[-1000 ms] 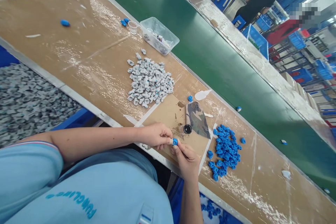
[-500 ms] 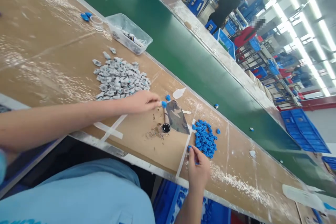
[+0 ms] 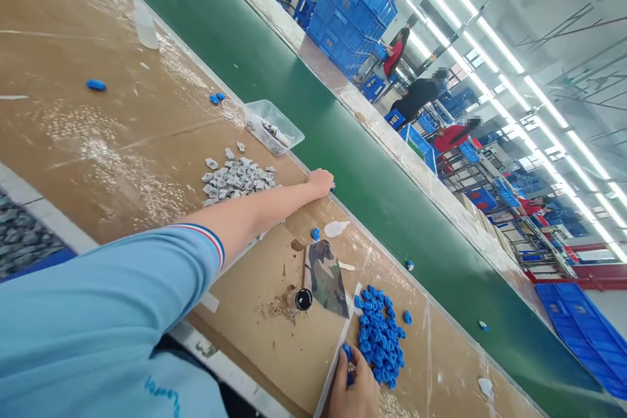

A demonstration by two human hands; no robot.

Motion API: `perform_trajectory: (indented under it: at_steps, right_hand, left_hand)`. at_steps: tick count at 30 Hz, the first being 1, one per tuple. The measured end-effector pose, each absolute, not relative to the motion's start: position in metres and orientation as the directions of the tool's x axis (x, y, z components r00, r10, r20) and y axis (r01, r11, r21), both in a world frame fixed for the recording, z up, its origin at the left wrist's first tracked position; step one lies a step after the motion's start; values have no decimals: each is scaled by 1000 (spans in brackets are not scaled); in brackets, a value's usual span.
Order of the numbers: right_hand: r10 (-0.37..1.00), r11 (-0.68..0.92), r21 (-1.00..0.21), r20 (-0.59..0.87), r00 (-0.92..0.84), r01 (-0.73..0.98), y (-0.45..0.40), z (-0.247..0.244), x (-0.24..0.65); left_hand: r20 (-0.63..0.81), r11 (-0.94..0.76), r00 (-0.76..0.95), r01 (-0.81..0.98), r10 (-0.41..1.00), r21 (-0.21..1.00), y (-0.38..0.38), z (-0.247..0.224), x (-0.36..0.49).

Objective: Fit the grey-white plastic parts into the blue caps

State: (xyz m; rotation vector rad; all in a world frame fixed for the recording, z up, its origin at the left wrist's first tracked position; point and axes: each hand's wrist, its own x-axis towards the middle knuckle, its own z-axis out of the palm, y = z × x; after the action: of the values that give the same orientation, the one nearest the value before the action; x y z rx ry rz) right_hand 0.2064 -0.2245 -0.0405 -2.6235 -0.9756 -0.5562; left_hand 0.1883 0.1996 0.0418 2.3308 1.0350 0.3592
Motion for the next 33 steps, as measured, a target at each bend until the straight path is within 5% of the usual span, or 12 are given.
perform_trajectory:
  at_steps: [5,11,15,19,25,29,33]
  right_hand:
    - [471,-684,-399,398,787,611,-221,-42,204]
    - [347,-410,-807,294,890,426,-216,-35,197]
    - [381,-324,-899,160,911,294,-203,-22,183]
    - [424,-282,-947,23,905,156,-187,-3,169]
    - [538,-247,-967,-83,839,62,-168,19,154]
    - [642,-271,-949,-53,765,162,-158,24,153]
    - [685,-283,-918,11,729,279,-149,27,153]
  left_hand:
    - [50,-593,673,612,738,522,198,55,177]
    - [-18,-766,886,411,464,495,171,74,96]
    - [-12,-921,983,178,186,346,135,58,30]
    - [93,-974,975,188,200,125,107,39,-1]
    - [257,-982,949,167,183,84,103,27,-11]
    - [335,-962,920,123,203,246,102,31,-19]
    - [357,-696,838,38,413,717,78,40,-28]
